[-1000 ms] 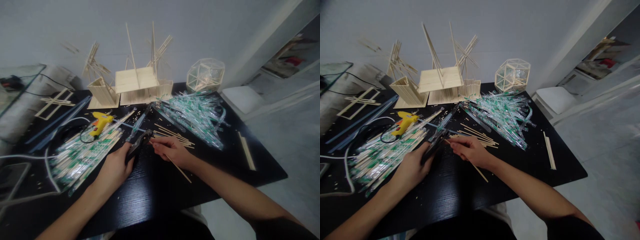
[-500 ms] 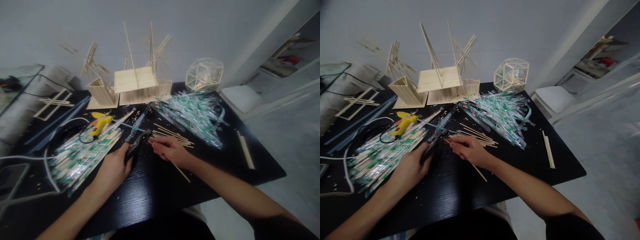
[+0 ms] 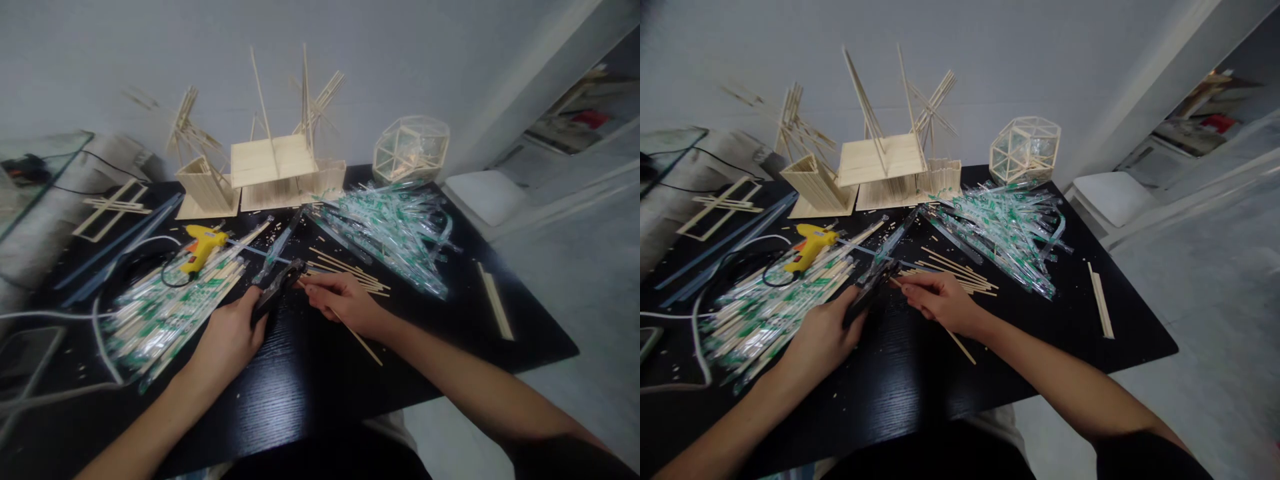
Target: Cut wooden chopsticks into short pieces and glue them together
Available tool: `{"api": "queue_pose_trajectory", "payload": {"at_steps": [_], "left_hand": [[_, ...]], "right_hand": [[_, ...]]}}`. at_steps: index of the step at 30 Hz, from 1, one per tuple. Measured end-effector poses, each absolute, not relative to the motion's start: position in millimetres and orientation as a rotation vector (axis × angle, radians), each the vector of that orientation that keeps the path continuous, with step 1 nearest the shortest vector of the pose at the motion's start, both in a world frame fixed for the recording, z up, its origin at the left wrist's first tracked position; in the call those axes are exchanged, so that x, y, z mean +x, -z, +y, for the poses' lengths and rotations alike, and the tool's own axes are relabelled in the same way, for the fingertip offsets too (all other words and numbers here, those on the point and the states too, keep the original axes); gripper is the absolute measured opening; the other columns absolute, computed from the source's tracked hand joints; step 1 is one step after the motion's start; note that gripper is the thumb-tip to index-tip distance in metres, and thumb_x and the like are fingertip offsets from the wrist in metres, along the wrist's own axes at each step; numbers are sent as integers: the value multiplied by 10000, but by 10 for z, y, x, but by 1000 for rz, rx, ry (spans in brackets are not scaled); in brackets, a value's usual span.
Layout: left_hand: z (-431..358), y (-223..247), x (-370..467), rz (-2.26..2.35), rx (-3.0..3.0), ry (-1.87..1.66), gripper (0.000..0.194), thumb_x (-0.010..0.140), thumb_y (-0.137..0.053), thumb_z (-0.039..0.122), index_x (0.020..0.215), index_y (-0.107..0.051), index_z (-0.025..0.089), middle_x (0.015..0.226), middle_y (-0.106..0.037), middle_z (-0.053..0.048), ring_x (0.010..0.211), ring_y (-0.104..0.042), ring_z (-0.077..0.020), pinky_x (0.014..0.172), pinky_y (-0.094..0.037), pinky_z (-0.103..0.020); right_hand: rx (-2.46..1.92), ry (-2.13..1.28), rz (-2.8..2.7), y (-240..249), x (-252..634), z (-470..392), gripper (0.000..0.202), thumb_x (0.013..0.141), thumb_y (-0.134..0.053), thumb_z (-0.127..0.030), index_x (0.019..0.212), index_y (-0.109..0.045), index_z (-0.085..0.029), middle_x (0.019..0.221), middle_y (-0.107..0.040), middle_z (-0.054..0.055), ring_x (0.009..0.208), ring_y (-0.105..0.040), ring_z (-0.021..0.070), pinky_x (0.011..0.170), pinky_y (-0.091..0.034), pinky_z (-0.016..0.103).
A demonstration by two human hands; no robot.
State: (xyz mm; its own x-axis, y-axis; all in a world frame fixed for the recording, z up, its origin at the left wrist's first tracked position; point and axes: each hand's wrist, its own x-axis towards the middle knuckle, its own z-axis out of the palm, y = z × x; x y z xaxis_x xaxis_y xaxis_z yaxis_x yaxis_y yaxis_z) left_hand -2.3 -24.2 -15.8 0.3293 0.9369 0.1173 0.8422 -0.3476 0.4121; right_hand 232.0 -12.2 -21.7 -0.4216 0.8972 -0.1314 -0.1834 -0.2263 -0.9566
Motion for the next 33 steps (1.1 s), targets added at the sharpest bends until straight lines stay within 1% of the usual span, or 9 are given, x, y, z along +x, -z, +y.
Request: {"api": "queue_pose_trajectory", "payload": {"at_steps": [3, 8, 12, 18, 23, 27, 33], "left_hand": [[-225, 159, -9, 1600, 2312, -508, 44, 888, -484, 244, 884, -528, 245, 655, -649, -11, 572, -676, -227, 550, -470, -300], [-195, 154, 9, 1586, 2321, -541, 67, 904, -487, 275, 854, -523, 248, 660, -640, -2, 592, -671, -214, 570, -488, -296], [-197, 153, -1, 1554, 2338, -588, 89, 926, -483, 288, 862, -526, 243, 668, -636, 1, 574, -650, -207, 572, -489, -298], [-208, 171, -20, 1519, 2383, -605, 54, 925, -498, 249, 905, -546, 233, 698, -645, -4, 614, -663, -204, 595, -497, -291], [-208, 179, -46, 1467, 2373, -631, 67, 922, -506, 235, 945, -568, 224, 759, -671, -13, 649, -668, -197, 616, -505, -287], [-201, 171, -53, 1418, 2362, -644, 72, 923, -508, 228, 939, -578, 223, 760, -669, -5, 650, -663, -185, 621, -503, -277], [-198, 168, -56, 1377, 2402, -706, 122, 927, -515, 216, 1005, -607, 203, 801, -683, -10, 687, -672, -183, 653, -517, -273]], "right_hand": [[-924, -1752, -1254, 240, 2329, -108, 415, 912, -691, -477, 1158, -747, -149, 615, -419, -69, 466, -313, 46, 425, -223, 205], [-927, -1679, -1320, 254, 2339, -87, 373, 924, -679, -488, 1082, -728, -154, 632, -495, -57, 481, -405, 58, 427, -274, 200], [-924, -1684, -1326, 208, 2340, -90, 352, 894, -721, -486, 1014, -703, -156, 601, -518, -66, 477, -426, 60, 444, -296, 201], [-862, -1744, -1271, 176, 2353, -98, 310, 880, -750, -450, 935, -700, -149, 566, -528, -66, 473, -420, 57, 445, -276, 199], [-853, -1797, -1222, 143, 2364, -104, 316, 848, -782, -439, 898, -723, -133, 575, -526, -52, 493, -433, 64, 437, -272, 199], [-849, -1840, -1191, 142, 2365, -104, 323, 842, -789, -445, 889, -733, -130, 571, -529, -50, 489, -425, 59, 427, -254, 191], [-786, -1930, -1151, 186, 2379, -100, 315, 870, -768, -441, 911, -743, -129, 574, -510, -56, 475, -398, 51, 417, -236, 189]]}}
